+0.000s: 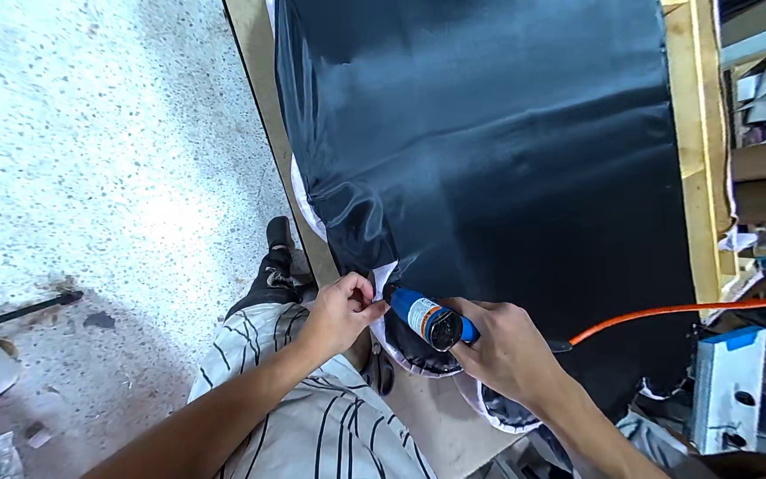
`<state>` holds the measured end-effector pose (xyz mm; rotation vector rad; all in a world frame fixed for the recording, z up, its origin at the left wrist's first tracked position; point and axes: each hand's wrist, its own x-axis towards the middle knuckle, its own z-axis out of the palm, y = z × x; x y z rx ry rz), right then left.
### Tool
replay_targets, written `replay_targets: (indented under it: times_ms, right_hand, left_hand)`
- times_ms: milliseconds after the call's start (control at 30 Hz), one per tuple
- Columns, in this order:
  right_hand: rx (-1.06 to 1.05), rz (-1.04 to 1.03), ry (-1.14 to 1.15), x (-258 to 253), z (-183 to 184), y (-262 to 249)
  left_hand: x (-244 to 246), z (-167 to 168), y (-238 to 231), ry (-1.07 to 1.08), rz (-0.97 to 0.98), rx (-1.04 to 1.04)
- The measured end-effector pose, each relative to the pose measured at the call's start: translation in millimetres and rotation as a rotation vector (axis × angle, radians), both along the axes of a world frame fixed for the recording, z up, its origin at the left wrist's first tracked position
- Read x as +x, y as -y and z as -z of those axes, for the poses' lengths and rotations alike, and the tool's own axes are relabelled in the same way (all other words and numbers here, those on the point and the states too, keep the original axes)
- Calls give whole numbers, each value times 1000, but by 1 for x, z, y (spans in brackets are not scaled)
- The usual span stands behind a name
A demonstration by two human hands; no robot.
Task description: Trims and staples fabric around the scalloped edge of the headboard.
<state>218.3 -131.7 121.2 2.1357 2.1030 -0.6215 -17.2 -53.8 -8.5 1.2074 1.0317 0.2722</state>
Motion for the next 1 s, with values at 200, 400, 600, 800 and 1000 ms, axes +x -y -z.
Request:
replay_targets:
  times_ms: [200, 400, 600, 800, 1000]
  right_hand:
    - [9, -15, -30, 7, -6, 0]
    - [126, -162, -30, 28, -26, 28]
    - [128, -252, 33, 38, -25, 60]
    - [136, -306, 61, 49, -27, 58]
    - [175, -297, 49, 65, -24, 66]
  left_hand:
    - [1, -11, 16, -66, 11, -83]
    - [0, -17, 70, -219, 1, -74]
    - [15, -54, 99, -209, -243, -37]
    - [38, -64, 101, -334, -240, 20]
    - [20, -34, 113, -200, -260, 146]
